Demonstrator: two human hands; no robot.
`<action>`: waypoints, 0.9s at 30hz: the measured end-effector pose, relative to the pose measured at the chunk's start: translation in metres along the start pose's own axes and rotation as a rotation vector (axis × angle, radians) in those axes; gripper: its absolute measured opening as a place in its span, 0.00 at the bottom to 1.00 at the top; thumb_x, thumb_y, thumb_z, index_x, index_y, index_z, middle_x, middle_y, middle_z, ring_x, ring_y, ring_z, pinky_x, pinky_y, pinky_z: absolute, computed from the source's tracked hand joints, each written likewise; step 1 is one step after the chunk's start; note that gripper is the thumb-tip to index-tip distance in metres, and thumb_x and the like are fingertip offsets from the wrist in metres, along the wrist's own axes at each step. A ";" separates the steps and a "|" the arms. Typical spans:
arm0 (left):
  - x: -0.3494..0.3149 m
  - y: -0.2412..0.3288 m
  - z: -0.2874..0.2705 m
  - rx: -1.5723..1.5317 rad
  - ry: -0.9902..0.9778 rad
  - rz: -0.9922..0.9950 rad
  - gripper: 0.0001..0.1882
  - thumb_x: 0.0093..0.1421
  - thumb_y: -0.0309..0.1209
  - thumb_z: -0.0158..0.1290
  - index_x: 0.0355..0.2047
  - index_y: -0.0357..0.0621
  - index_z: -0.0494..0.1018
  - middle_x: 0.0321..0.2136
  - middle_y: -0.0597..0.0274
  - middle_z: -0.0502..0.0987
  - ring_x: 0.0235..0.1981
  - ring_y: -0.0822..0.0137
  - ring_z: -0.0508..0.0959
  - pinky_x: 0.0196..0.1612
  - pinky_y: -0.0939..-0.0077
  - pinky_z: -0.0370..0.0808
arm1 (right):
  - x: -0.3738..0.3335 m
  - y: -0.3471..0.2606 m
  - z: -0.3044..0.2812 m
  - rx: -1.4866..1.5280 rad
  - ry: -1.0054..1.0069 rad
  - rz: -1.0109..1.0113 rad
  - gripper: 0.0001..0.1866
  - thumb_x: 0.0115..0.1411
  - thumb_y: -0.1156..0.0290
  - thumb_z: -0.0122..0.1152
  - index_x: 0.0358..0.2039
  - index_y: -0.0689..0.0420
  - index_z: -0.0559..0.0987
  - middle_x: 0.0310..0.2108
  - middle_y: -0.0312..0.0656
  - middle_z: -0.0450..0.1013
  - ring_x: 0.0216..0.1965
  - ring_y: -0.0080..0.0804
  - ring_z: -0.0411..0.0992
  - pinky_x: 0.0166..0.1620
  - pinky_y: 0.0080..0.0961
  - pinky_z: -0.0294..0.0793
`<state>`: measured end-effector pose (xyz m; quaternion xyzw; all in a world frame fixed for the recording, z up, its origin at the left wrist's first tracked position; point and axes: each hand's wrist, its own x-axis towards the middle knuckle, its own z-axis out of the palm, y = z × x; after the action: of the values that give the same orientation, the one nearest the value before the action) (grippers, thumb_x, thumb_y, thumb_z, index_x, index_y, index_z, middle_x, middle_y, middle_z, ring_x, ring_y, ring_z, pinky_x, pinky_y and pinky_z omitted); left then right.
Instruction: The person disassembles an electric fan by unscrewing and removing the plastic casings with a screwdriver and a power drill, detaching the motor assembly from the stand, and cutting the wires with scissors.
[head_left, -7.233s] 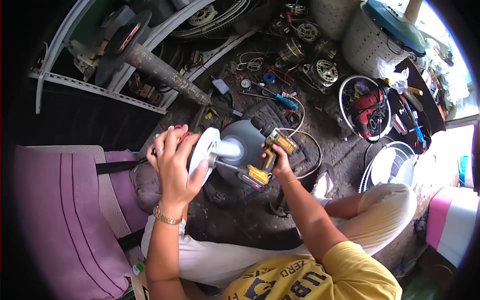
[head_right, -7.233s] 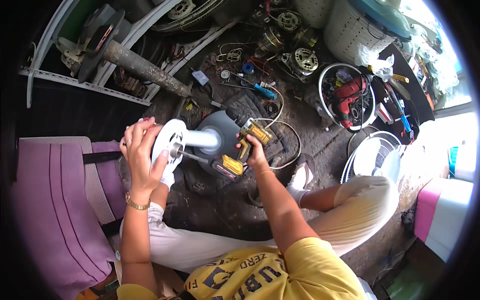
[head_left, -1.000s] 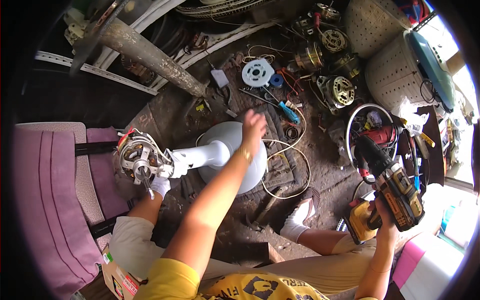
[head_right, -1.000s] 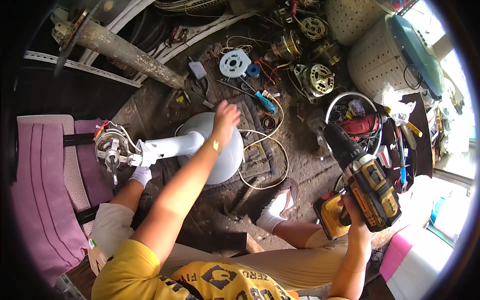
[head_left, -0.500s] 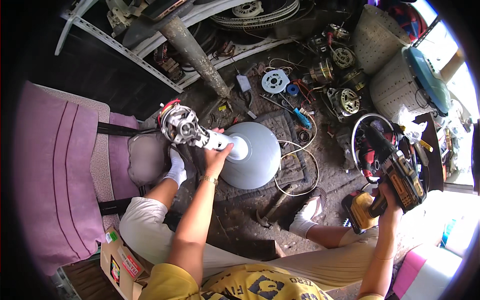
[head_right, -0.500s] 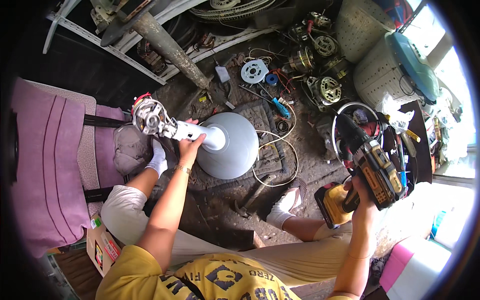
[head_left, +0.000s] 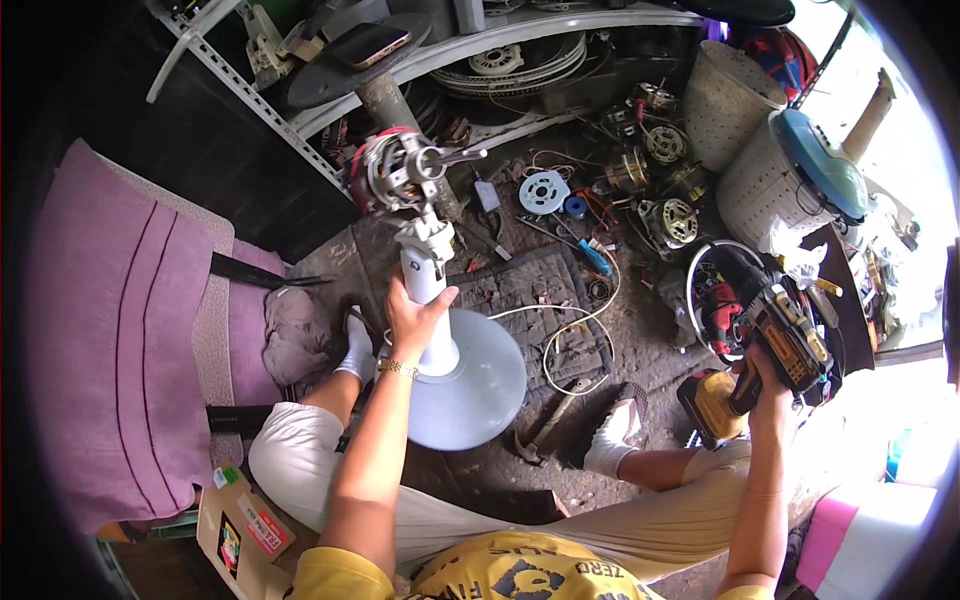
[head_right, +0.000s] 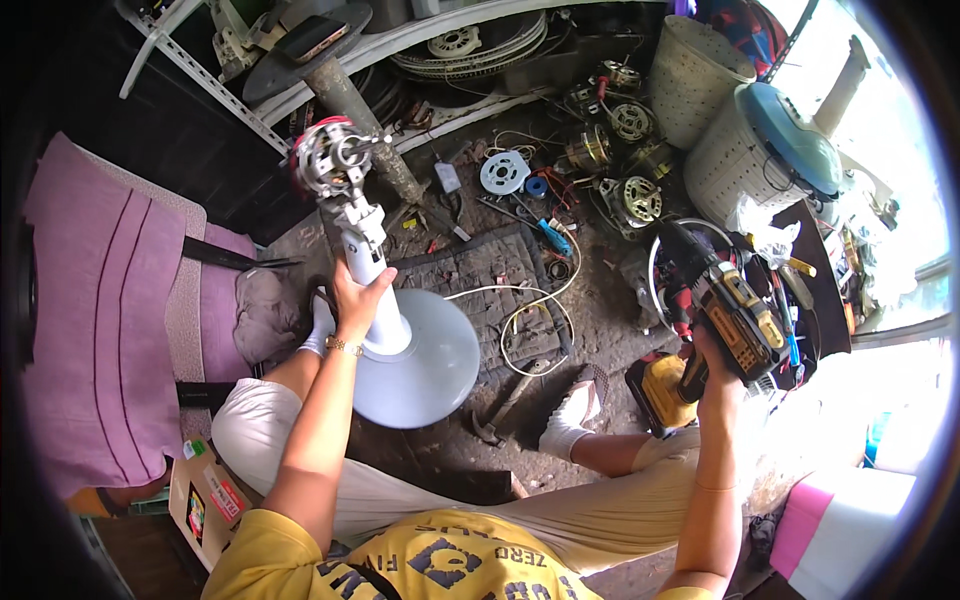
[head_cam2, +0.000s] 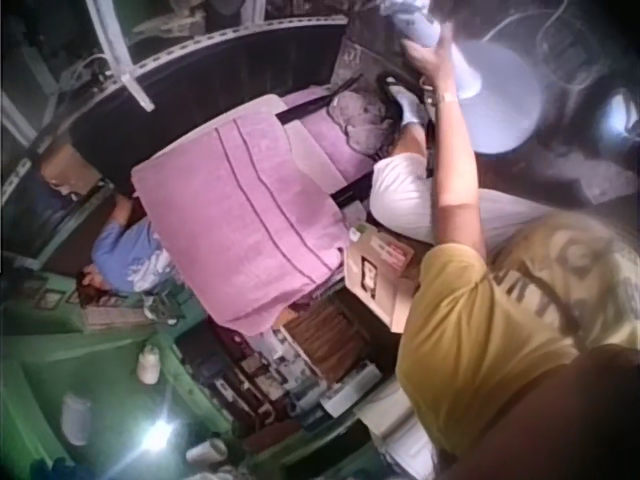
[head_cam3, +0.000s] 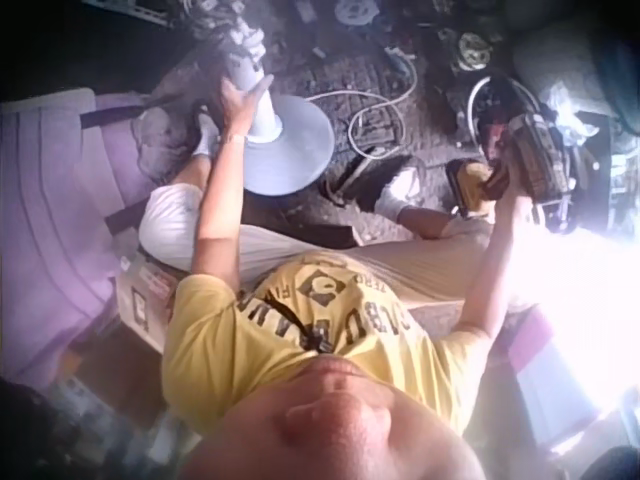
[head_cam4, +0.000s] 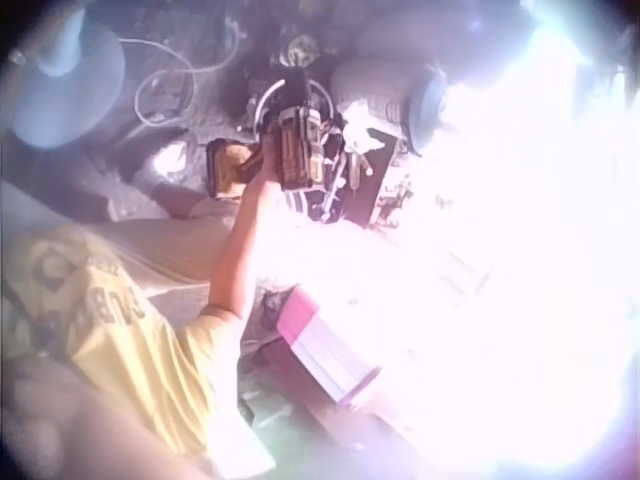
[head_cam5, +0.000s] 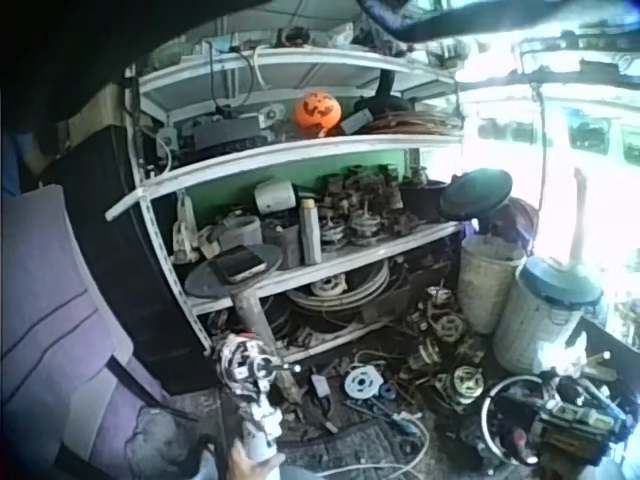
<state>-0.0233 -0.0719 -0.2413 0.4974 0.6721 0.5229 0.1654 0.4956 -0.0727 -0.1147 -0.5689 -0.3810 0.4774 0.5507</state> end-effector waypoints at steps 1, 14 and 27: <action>0.002 0.003 -0.002 0.045 -0.067 0.006 0.37 0.48 0.44 0.78 0.52 0.39 0.74 0.39 0.52 0.83 0.39 0.53 0.83 0.46 0.58 0.79 | 0.001 0.002 -0.003 -0.004 -0.008 -0.003 0.20 0.63 0.75 0.70 0.55 0.61 0.80 0.42 0.42 0.82 0.31 0.27 0.77 0.36 0.24 0.77; 0.088 0.110 0.017 1.058 -0.407 0.682 0.40 0.45 0.43 0.77 0.58 0.52 0.74 0.53 0.66 0.79 0.56 0.57 0.77 0.55 0.56 0.73 | 0.053 -0.012 -0.044 -0.101 -0.042 -0.204 0.17 0.61 0.73 0.74 0.51 0.60 0.84 0.38 0.37 0.82 0.28 0.23 0.77 0.34 0.22 0.76; 0.031 -0.001 0.096 1.784 -0.812 1.469 0.13 0.69 0.38 0.51 0.41 0.60 0.86 0.43 0.72 0.85 0.48 0.69 0.80 0.57 0.63 0.65 | 0.031 0.042 -0.054 -0.242 -0.303 -0.042 0.23 0.60 0.77 0.72 0.57 0.59 0.80 0.42 0.37 0.82 0.33 0.21 0.77 0.32 0.22 0.79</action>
<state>0.0341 0.0059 -0.2713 0.8243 0.2540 -0.3449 -0.3701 0.5520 -0.0613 -0.1639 -0.5443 -0.5259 0.4969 0.4245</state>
